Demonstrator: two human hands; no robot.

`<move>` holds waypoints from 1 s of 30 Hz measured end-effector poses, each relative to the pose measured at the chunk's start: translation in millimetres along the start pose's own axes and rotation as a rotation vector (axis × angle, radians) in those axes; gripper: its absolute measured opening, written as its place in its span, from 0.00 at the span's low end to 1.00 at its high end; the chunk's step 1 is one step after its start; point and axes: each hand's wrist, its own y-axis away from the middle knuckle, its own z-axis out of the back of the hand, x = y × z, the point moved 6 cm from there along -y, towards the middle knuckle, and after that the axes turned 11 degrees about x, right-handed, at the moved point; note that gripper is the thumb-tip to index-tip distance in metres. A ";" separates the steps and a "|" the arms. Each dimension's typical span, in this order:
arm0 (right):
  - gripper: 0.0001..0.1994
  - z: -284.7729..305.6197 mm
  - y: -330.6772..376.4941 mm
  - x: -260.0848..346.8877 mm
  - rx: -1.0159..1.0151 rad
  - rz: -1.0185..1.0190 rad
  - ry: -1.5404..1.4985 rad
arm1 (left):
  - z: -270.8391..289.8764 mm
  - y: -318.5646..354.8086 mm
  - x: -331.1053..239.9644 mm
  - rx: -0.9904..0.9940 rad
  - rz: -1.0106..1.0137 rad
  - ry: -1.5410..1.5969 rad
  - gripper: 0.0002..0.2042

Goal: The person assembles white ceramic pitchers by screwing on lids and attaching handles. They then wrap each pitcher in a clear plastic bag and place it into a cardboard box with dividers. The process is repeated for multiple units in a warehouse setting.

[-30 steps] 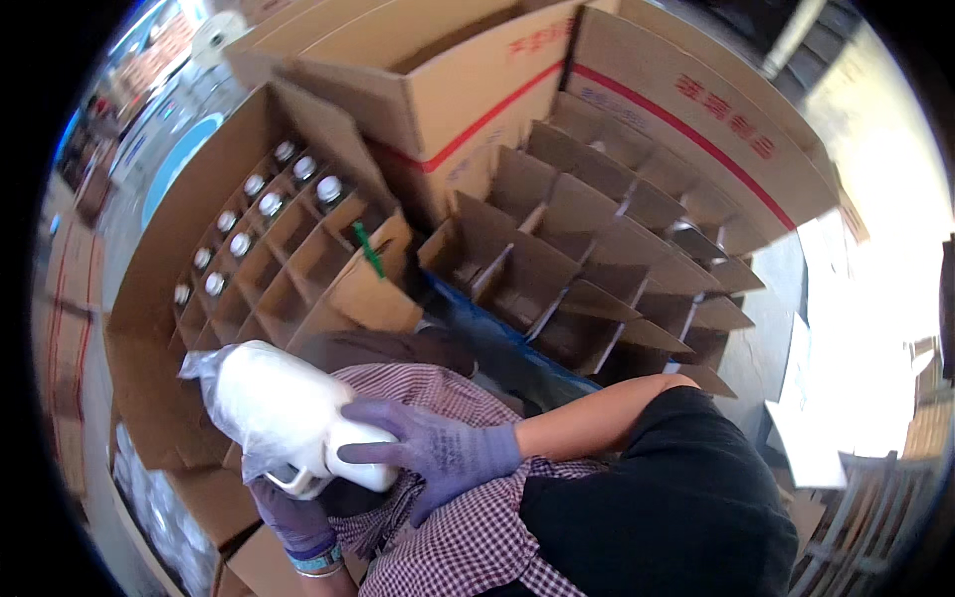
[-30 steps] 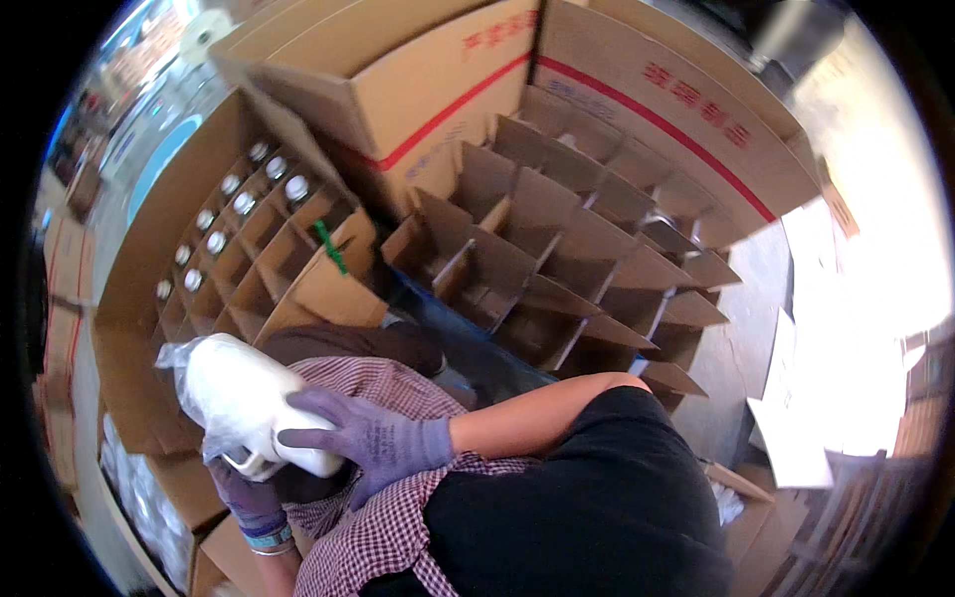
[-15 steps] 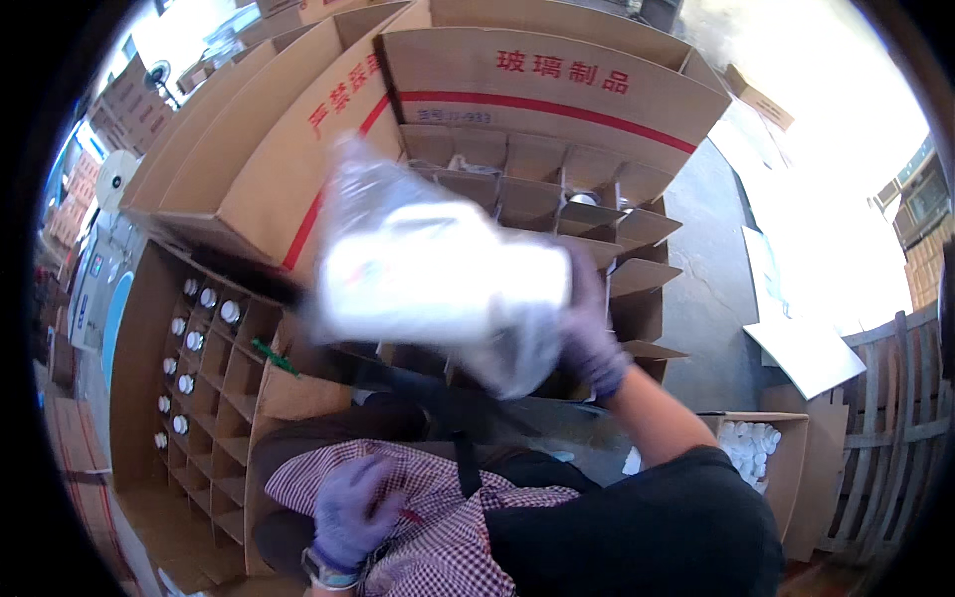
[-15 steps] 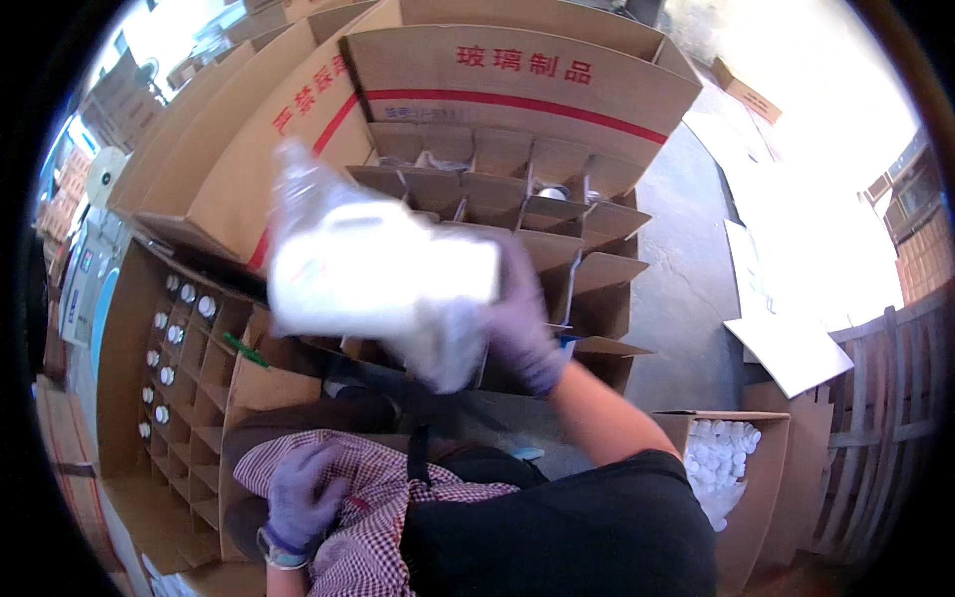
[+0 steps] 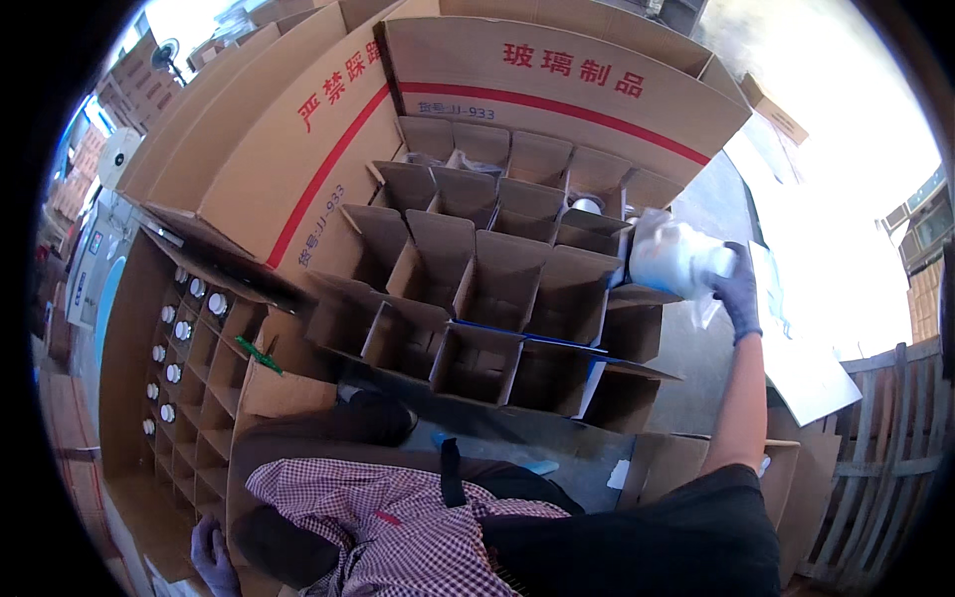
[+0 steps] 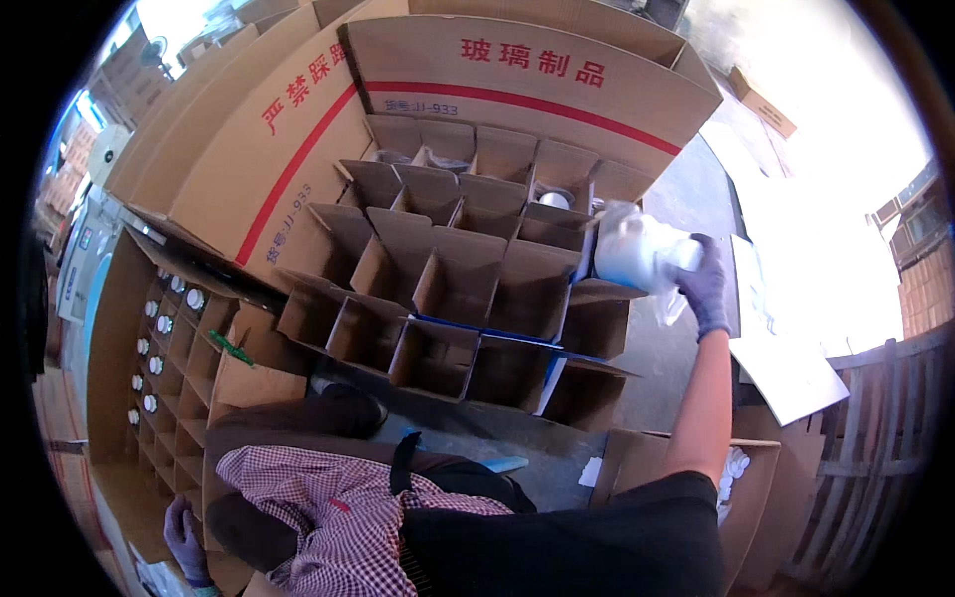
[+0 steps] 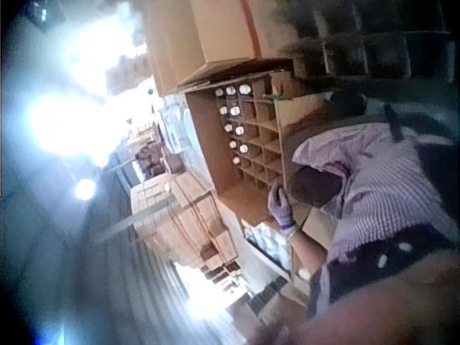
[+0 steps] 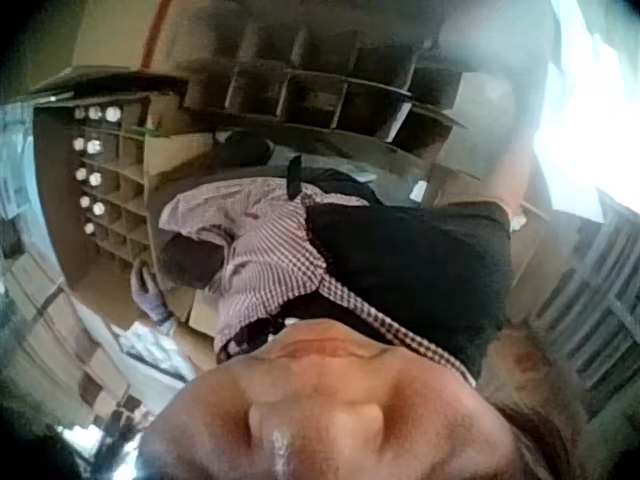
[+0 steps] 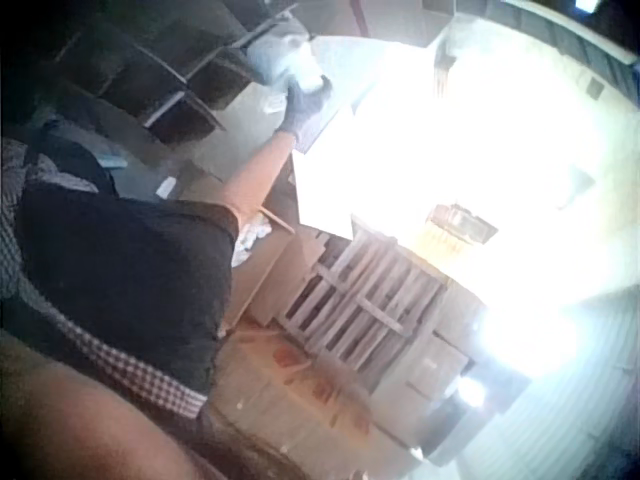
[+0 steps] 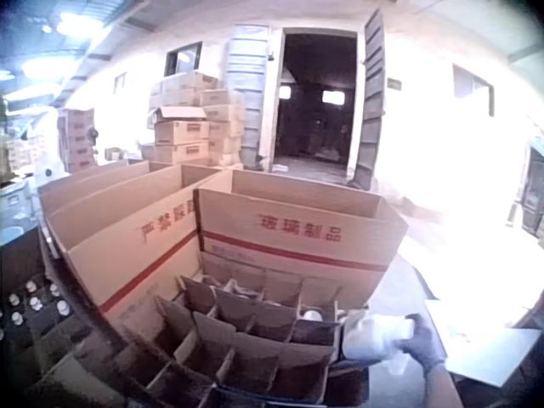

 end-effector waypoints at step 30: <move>0.25 -438.9 -31.3 464.3 0.416 1.037 0.353 | -38.4 635.1 114.0 -0.763 1.593 -0.135 0.52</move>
